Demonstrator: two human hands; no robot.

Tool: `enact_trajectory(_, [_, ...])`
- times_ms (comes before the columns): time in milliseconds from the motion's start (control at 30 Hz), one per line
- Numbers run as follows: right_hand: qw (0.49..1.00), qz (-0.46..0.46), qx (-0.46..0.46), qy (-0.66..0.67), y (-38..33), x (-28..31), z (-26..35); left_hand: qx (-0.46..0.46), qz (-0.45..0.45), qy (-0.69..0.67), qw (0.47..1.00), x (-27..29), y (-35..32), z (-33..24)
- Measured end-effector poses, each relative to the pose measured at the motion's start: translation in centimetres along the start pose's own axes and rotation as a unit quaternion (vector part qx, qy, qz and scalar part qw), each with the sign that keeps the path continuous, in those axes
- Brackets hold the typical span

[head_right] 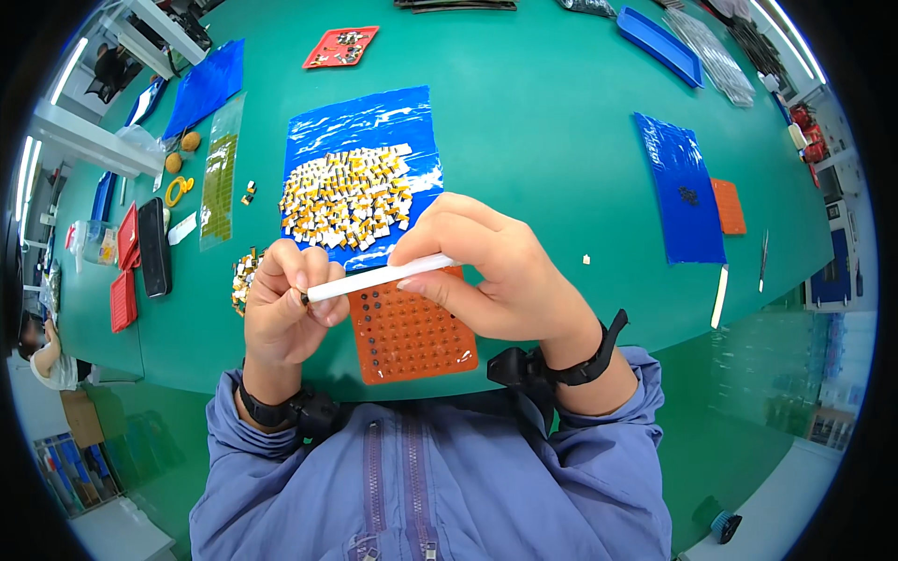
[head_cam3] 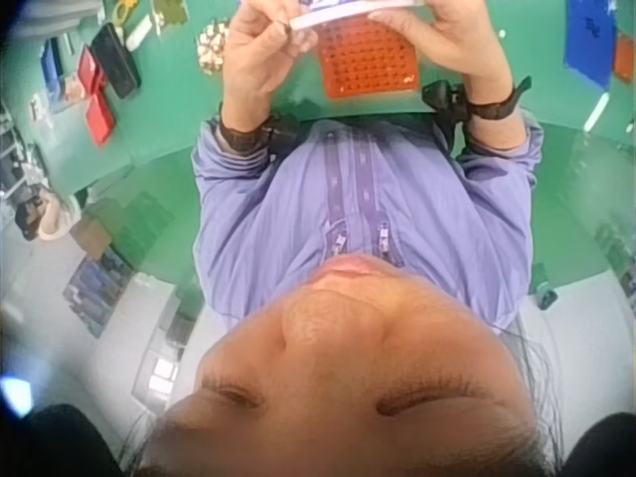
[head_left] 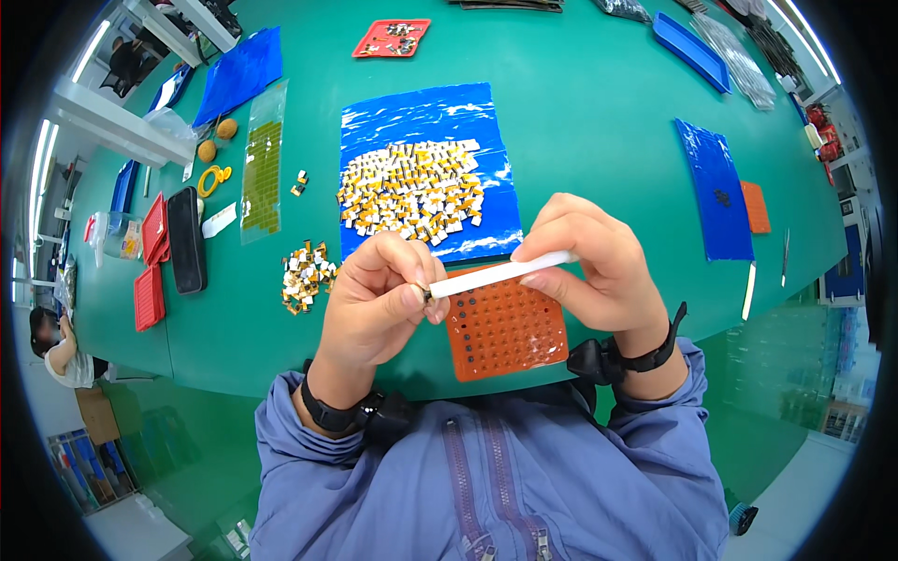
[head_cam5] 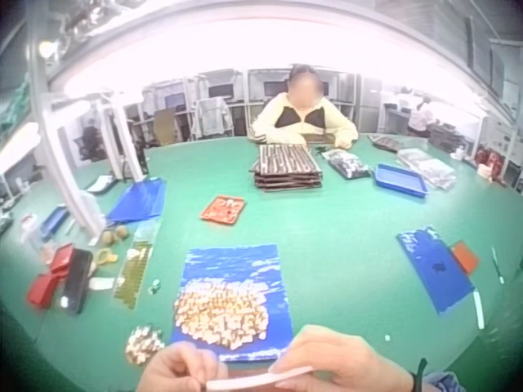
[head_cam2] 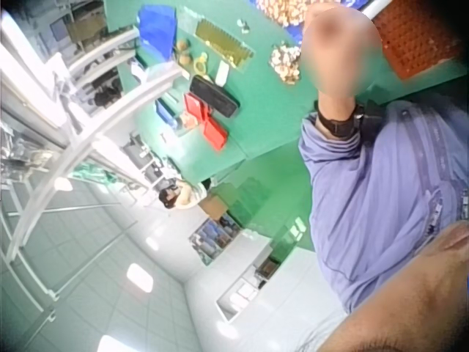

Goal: The person uses a white plastic tool to pick up small yellow and white electronic components from a blue sheet and places them into the holes of an orange grid tray. The person repeats this pick-and-place action continuously throughout the clip.

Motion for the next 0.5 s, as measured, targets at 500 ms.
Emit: enact_trajectory(500, [1.0,-0.003,-0.021,0.009,0.09,0.13,0.39,0.011,0.01,-0.003,1.0,0.05,-0.04,0.13])
Point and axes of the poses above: each hand's wrist, its own y-axis towards the middle knuckle, its own x-axis out of the back of the hand, z = x × y, the point moved 4 cm from there along y, towards the middle knuckle, and after that the axes turned 9 degrees about z, right-handed, at the moved point
